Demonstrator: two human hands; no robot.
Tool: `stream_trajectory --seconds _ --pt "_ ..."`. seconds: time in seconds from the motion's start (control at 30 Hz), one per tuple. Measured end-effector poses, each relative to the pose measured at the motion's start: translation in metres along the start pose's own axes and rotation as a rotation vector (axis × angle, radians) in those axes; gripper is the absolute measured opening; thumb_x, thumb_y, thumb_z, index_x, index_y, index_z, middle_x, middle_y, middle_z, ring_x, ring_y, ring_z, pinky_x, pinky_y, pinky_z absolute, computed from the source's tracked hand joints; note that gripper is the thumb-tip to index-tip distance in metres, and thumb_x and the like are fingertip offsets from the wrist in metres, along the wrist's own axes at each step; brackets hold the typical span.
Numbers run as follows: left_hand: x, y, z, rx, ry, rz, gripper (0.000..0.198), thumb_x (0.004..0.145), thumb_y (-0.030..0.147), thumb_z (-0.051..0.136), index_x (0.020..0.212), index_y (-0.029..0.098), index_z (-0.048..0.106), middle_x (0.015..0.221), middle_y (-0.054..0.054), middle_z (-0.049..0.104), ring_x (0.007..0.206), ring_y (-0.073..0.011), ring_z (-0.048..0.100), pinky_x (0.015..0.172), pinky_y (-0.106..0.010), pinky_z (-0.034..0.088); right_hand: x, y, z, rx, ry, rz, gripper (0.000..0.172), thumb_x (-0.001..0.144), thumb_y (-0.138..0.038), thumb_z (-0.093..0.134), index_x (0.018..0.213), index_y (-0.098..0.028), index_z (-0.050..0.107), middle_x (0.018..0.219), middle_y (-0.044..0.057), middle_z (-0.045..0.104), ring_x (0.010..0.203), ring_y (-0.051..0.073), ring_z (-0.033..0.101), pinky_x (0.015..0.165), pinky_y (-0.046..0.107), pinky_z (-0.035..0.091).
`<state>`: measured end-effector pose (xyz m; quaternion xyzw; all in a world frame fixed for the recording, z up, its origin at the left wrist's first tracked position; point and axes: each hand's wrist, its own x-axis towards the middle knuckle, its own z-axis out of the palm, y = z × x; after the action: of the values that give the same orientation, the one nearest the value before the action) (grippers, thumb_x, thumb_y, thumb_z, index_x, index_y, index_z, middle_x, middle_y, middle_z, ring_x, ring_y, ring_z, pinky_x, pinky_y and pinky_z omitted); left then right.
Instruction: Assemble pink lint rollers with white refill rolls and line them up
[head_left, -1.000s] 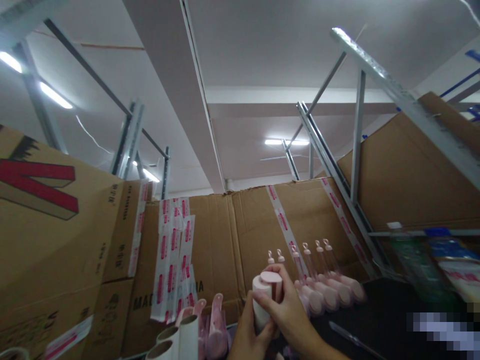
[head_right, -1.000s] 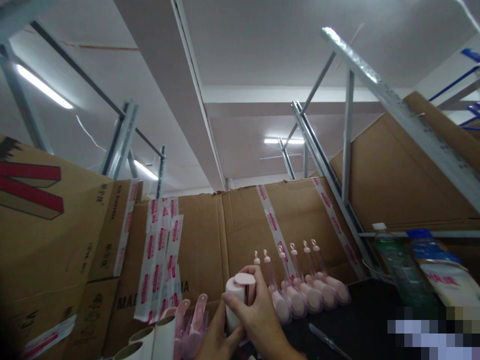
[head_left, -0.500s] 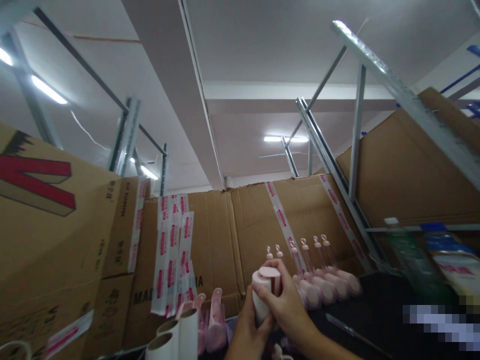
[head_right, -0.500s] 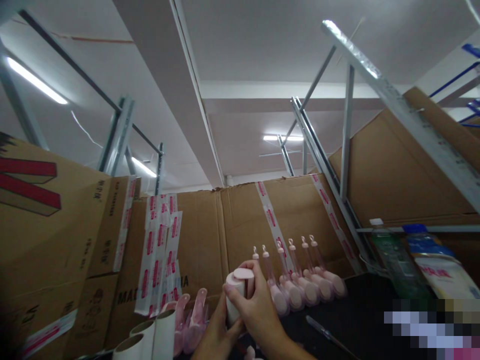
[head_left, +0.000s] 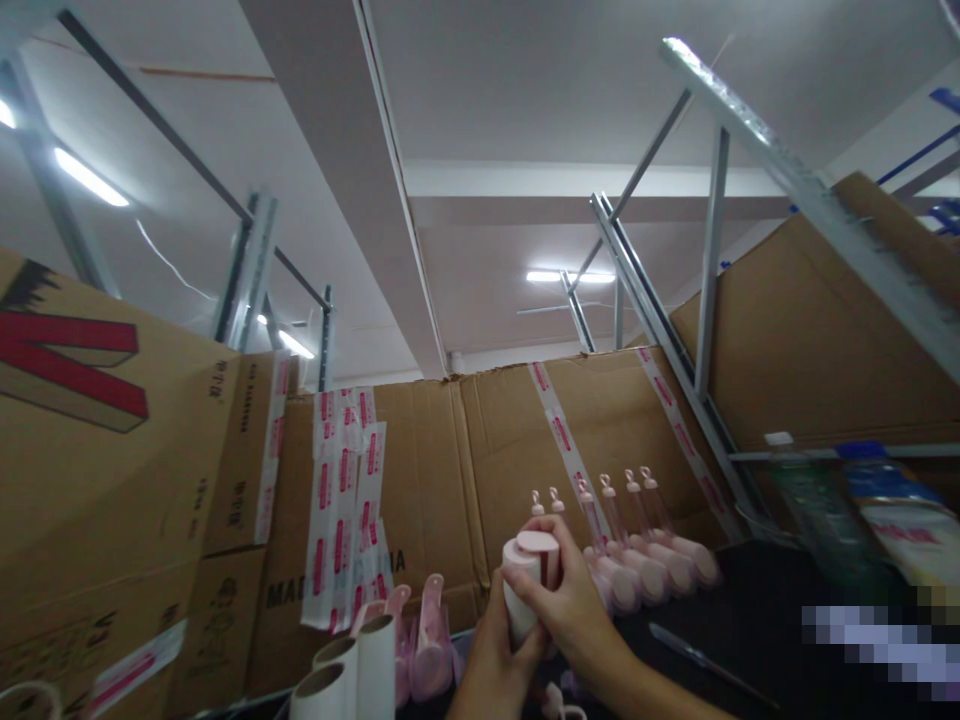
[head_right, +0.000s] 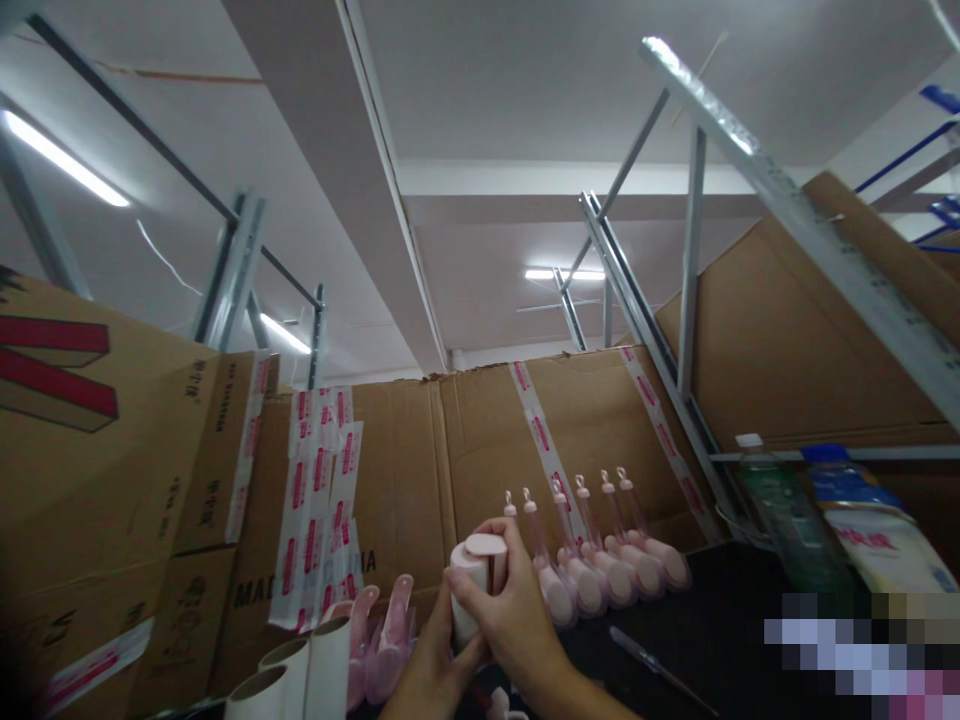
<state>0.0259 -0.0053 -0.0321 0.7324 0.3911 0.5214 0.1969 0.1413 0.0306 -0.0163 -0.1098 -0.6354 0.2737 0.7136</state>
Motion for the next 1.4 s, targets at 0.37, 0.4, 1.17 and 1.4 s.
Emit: stream_trajectory --seconds 0.37,0.4,1.17,1.4 --pt "0.003 -0.004 0.001 0.112 0.075 0.027 0.067 0.079 0.034 0.062 0.141 0.017 0.042 0.148 -0.015 0.047 0.139 -0.0290 0.039 0.117 -0.042 0.026 -0.001 -0.004 0.002 0.019 0.001 -0.013 0.033 0.075 -0.025 0.067 0.103 -0.022 0.050 0.089 -0.001 0.058 0.081 0.017 0.058 0.073 0.026 0.047" --pt "0.003 -0.003 0.001 0.109 0.072 0.035 0.066 0.080 0.033 0.061 0.141 0.017 0.041 0.148 -0.015 0.047 0.139 -0.0283 0.040 0.117 -0.042 0.027 -0.002 -0.005 0.002 0.016 0.006 -0.012 0.032 0.075 -0.025 0.067 0.102 -0.021 0.050 0.088 0.000 0.059 0.080 0.017 0.058 0.072 0.026 0.047" --pt "0.010 0.012 -0.014 0.353 0.314 0.017 0.033 0.077 0.048 0.065 0.095 0.021 0.059 0.087 -0.003 0.067 0.075 -0.0212 0.065 0.059 -0.026 0.051 0.018 0.016 -0.007 -0.008 0.154 0.028 0.028 0.080 -0.046 0.064 0.088 -0.019 0.064 0.084 0.003 0.066 0.078 0.022 0.060 0.070 0.030 0.049" --pt "0.014 0.010 -0.022 0.486 0.429 0.070 0.031 0.073 0.039 0.066 0.097 0.021 0.065 0.089 -0.004 0.068 0.083 -0.0248 0.064 0.069 -0.031 0.050 0.023 0.023 -0.011 -0.011 0.088 0.025 0.033 0.083 -0.047 0.062 0.095 -0.017 0.068 0.087 0.005 0.070 0.082 0.023 0.063 0.077 0.033 0.050"
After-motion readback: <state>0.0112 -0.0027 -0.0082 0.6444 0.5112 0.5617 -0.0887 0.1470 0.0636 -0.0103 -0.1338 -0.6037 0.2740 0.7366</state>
